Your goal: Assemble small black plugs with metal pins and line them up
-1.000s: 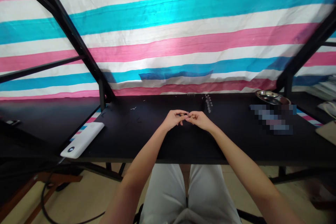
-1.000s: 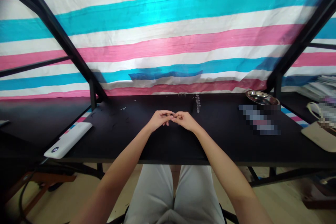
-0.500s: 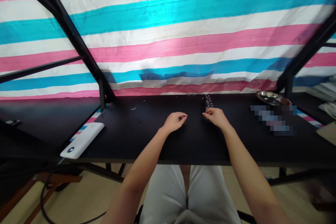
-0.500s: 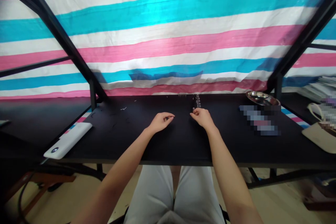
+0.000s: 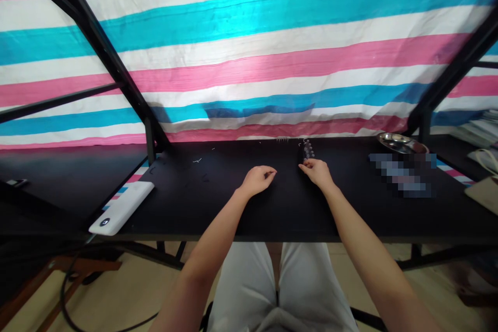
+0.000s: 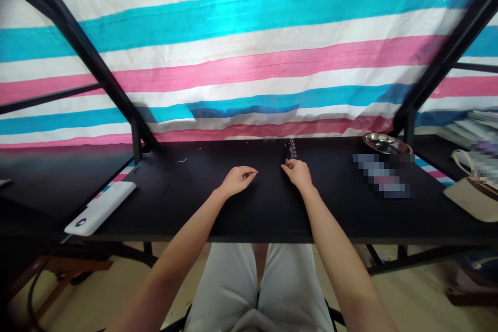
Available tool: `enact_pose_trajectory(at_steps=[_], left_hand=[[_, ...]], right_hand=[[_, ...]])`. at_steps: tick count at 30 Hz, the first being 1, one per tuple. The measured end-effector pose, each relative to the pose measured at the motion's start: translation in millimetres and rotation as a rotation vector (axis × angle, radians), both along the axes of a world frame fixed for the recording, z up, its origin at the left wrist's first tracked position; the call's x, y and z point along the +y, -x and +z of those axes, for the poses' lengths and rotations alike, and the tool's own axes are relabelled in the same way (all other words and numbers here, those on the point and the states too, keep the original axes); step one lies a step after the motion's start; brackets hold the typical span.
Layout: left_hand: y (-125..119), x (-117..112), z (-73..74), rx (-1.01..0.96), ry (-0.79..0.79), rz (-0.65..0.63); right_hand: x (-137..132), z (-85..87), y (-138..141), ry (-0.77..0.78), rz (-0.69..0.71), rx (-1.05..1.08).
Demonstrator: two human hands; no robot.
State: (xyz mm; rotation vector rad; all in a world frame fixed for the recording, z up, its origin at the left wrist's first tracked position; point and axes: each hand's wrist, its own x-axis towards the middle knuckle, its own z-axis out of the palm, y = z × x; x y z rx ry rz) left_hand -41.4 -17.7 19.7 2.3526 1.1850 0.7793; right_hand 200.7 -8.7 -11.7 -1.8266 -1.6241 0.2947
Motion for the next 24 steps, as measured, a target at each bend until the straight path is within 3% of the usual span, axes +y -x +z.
enact_pose_trajectory(at_steps=[10, 16, 24], left_hand=[[0, 2, -4.5, 0.001, -0.009, -0.007], [0, 1, -1.4, 0.03, -0.009, -0.002], [0, -1, 0.3, 0.029, -0.005, -0.003]], right_hand=[[-1, 2.7, 0, 0.034, 0.002, -0.058], [-3, 6.9, -11, 0.136, 0.053, 0.044], [-3, 7.0, -19, 0.147, -0.108, -0.072]])
